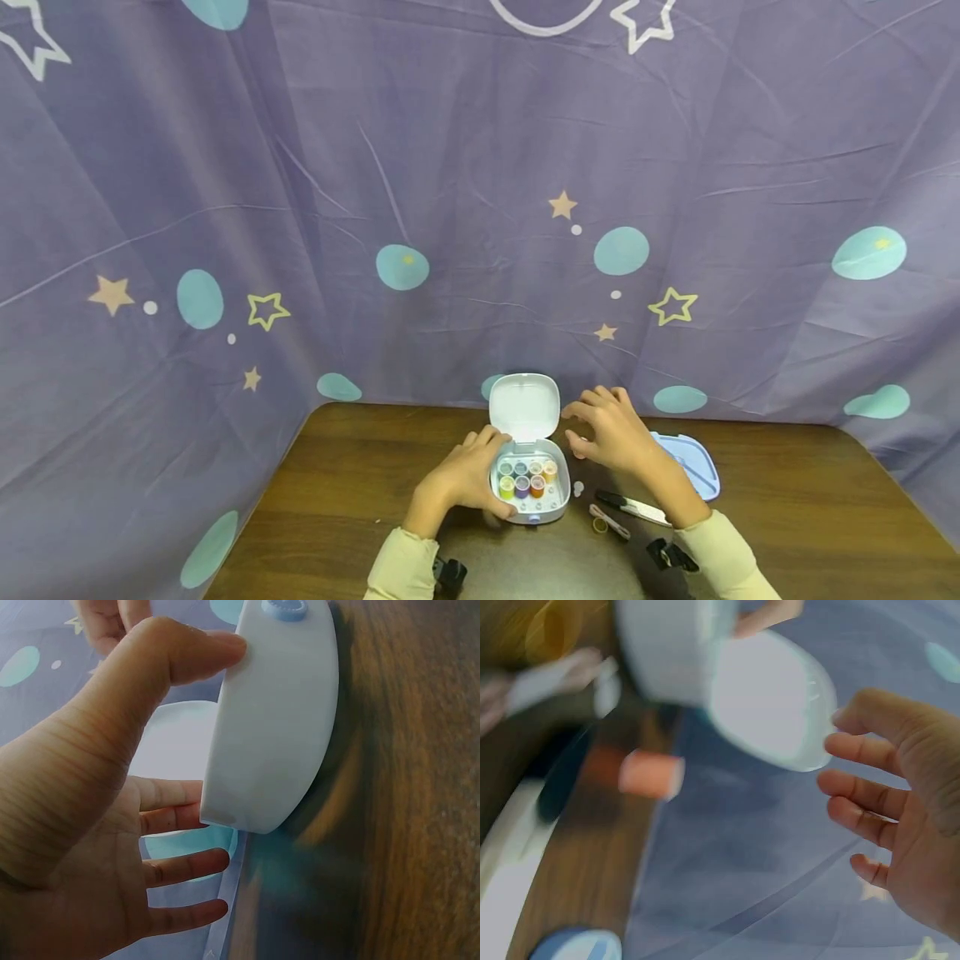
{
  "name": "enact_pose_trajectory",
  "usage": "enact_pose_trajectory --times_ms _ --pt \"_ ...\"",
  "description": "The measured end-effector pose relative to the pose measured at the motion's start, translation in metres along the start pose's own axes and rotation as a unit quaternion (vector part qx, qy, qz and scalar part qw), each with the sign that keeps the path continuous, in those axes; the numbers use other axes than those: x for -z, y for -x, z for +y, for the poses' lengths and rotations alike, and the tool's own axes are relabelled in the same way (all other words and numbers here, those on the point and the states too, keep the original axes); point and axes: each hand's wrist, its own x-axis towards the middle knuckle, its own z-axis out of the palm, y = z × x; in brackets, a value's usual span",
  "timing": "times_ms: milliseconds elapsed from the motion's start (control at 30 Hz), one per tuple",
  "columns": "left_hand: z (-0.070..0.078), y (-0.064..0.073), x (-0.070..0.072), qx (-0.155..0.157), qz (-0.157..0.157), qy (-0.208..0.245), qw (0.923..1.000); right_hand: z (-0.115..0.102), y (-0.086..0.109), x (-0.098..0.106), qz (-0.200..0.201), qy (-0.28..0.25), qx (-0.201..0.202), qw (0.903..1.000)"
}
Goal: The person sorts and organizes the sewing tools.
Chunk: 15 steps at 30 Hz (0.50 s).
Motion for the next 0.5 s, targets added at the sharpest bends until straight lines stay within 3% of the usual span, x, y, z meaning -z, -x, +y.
enact_pose_trajectory --times_ms 200,500 --pt "0.001 0.0 -0.001 -0.007 0.008 -0.012 0.9999 0.023 0.007 -0.015 -0.027 0.018 0.016 0.9993" --pt "-0.001 -0.003 -0.006 -0.018 0.029 -0.05 0.9982 0.04 0.019 -0.031 -0.087 0.035 -0.005 0.9955"
